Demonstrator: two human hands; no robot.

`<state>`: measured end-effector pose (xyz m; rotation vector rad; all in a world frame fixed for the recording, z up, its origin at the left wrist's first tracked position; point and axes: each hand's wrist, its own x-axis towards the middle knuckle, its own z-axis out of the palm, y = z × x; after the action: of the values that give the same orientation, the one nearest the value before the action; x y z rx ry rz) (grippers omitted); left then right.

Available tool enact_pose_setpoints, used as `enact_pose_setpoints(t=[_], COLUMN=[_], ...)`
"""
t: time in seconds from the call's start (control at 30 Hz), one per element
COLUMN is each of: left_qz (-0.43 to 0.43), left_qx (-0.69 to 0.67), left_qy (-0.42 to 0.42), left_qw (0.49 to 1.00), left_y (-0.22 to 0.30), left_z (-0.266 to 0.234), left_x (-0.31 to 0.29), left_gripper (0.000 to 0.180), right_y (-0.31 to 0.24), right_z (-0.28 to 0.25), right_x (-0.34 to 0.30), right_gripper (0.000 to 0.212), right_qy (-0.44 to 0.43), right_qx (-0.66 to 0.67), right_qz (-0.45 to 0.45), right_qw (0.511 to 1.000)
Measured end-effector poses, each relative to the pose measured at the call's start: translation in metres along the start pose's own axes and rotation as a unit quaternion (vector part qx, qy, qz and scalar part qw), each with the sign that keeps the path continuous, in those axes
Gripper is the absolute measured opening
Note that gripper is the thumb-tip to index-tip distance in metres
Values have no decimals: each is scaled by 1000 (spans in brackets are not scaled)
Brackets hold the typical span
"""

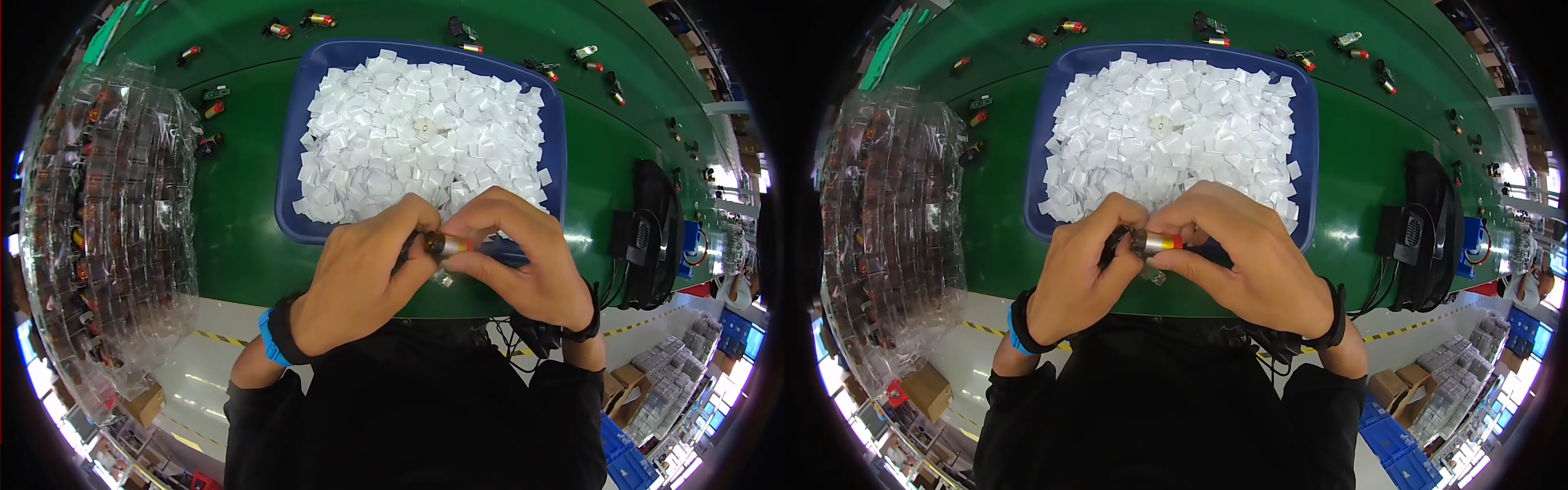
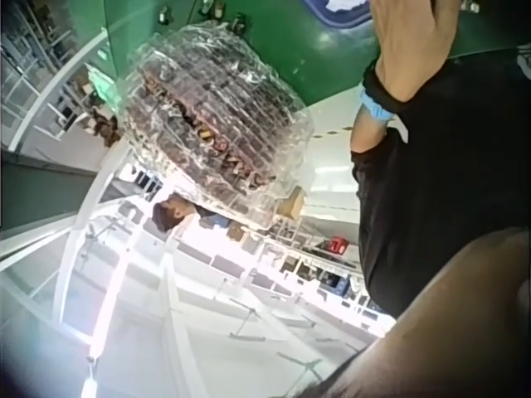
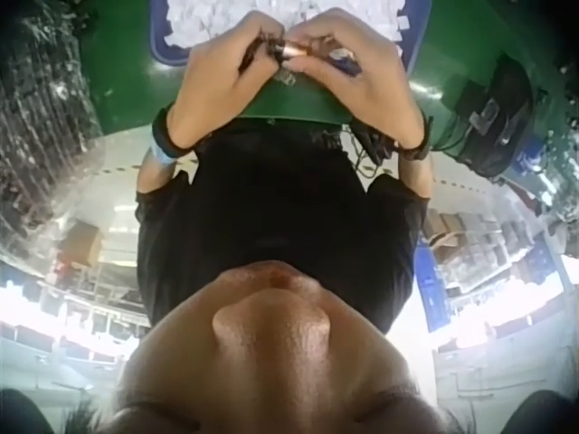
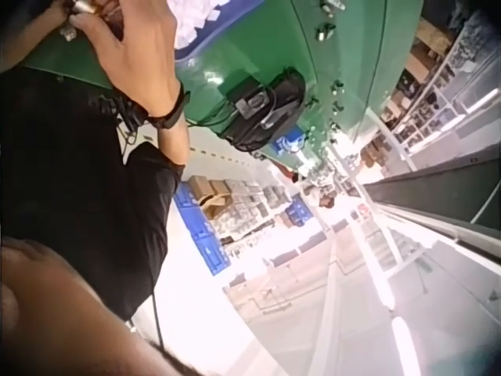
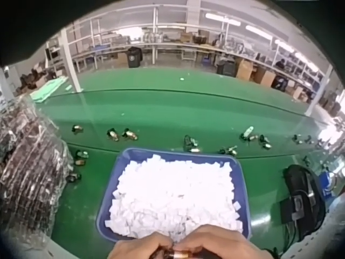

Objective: The person picks up a battery and a circuit board, fits them together, and wraps a white adhesive strip from a blue tray around the assembly. They then briefly activate a green light on the board before placing the finished unit onto the green table surface.

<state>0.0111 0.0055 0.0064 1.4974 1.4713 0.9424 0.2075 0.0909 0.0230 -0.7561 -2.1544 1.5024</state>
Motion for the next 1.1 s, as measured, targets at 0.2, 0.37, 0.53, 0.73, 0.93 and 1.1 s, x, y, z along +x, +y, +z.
enact_pose_setpoints(t=[0.2,0.37,0.53,0.73,0.93,1.1], left_qz=[-97,-70,-72,-83,-76,-113], left_qx=[-120,-130,-242,-301,-222,-250], left_qy=[-139,-162,-250,-307,-334,-253], left_qw=[978,976,935,899,913,928], left_y=[1,0,-11,-13,-13,-11], left_z=[-23,-27,-35,-32,-30,-25], left_x=[-2,2,7,12,14,10], left_gripper=[28,42,49,50,55,54], right_y=[0,-5,-3,1,0,-9], right_z=[-14,-17,-19,-14,-12,-20], right_x=[6,8,6,6,3,4], right_gripper=[32,33,31,30,27,27], right_qy=[28,-4,-46,-77,-89,-68], right_qx=[-129,-139,-45,50,-21,-129], right_qz=[-118,-138,-106,-82,-78,-108], right_qw=[984,981,992,992,993,983])
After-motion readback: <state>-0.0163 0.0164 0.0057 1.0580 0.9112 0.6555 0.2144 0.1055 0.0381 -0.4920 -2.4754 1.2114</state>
